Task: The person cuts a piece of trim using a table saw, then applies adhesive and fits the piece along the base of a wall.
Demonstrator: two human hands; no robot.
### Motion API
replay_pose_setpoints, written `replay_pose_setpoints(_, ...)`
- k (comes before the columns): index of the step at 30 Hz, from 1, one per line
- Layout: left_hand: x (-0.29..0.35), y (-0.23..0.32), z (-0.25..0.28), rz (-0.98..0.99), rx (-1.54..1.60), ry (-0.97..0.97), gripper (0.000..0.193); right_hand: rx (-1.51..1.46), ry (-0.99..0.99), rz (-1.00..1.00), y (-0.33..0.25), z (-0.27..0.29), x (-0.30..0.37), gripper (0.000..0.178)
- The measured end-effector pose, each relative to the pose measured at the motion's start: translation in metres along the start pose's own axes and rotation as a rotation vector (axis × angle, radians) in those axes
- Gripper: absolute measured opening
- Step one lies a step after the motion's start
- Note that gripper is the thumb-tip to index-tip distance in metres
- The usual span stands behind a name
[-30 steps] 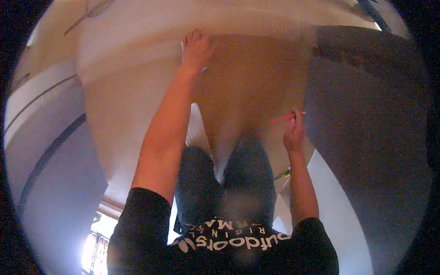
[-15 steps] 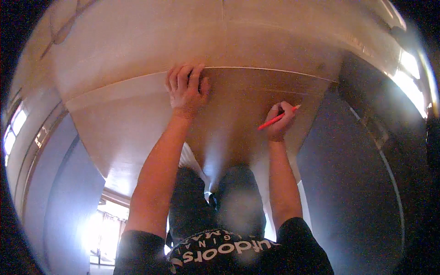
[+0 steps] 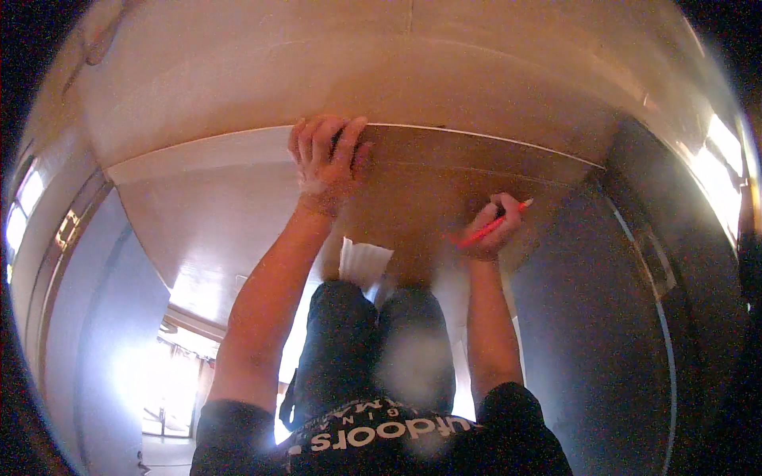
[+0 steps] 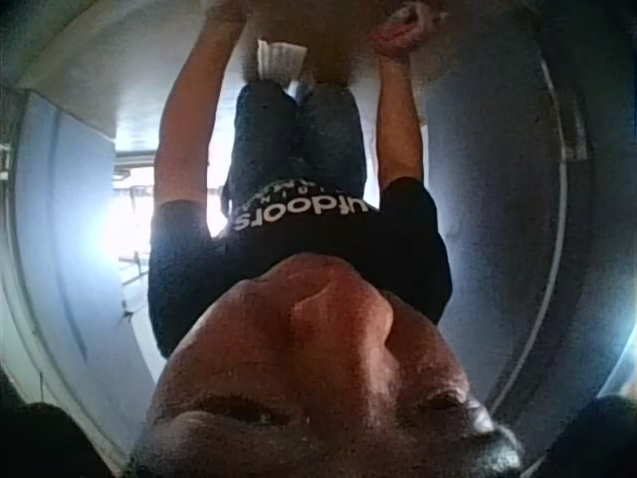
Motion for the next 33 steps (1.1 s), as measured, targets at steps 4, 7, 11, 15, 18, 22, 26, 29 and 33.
replay_pose_setpoints(4, 0.005, 0.001, 0.009, 0.012, -0.005, 0.037, 0.036, 0.028, -0.056, 0.079, -0.051, -0.002, -0.046, 0.033)
replay_pose_setpoints(7, 0.009, 0.004, 0.007, 0.013, 0.002, 0.048, 0.035, -0.101, -0.086, 0.192, -0.080, -0.020, -0.080, 0.030)
replay_pose_setpoints(11, 0.014, 0.006, 0.026, 0.030, 0.061, 0.056, 0.036, -0.218, -0.128, 0.223, -0.101, -0.030, -0.093, 0.022)
replay_pose_setpoints(15, 0.011, 0.008, 0.027, -0.002, 0.035, 0.029, 0.037, -0.179, -0.093, 0.298, -0.103, -0.037, -0.097, 0.019)
replay_pose_setpoints(18, 0.012, 0.001, 0.025, -0.002, 0.020, 0.034, 0.037, -0.196, -0.066, 0.396, -0.097, -0.040, -0.088, 0.019)
replay_pose_setpoints(22, 0.011, -0.008, 0.024, 0.019, 0.075, 0.053, 0.039, -0.248, -0.109, 0.414, -0.081, -0.052, -0.076, 0.027)
replay_pose_setpoints(26, 0.017, -0.019, 0.007, -0.014, 0.070, 0.061, 0.037, -0.250, -0.107, 0.325, -0.075, -0.061, -0.066, 0.028)
replay_pose_setpoints(29, 0.009, -0.019, 0.010, 0.019, 0.071, 0.069, 0.038, -0.195, -0.173, 0.275, -0.090, -0.068, -0.083, 0.027)
replay_pose_setpoints(33, 0.003, -0.016, 0.014, 0.014, 0.081, 0.055, 0.037, -0.221, -0.139, 0.347, -0.091, -0.071, -0.092, 0.029)
Point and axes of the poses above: each hand's wrist, its own x-axis away from the middle knuckle, its own z-axis out of the back of the hand, y = z × x, the point moved 5 cm from there along -x, towards the middle knuckle, and after that the axes turned 3 degrees about -x, right-handed, at the moved point
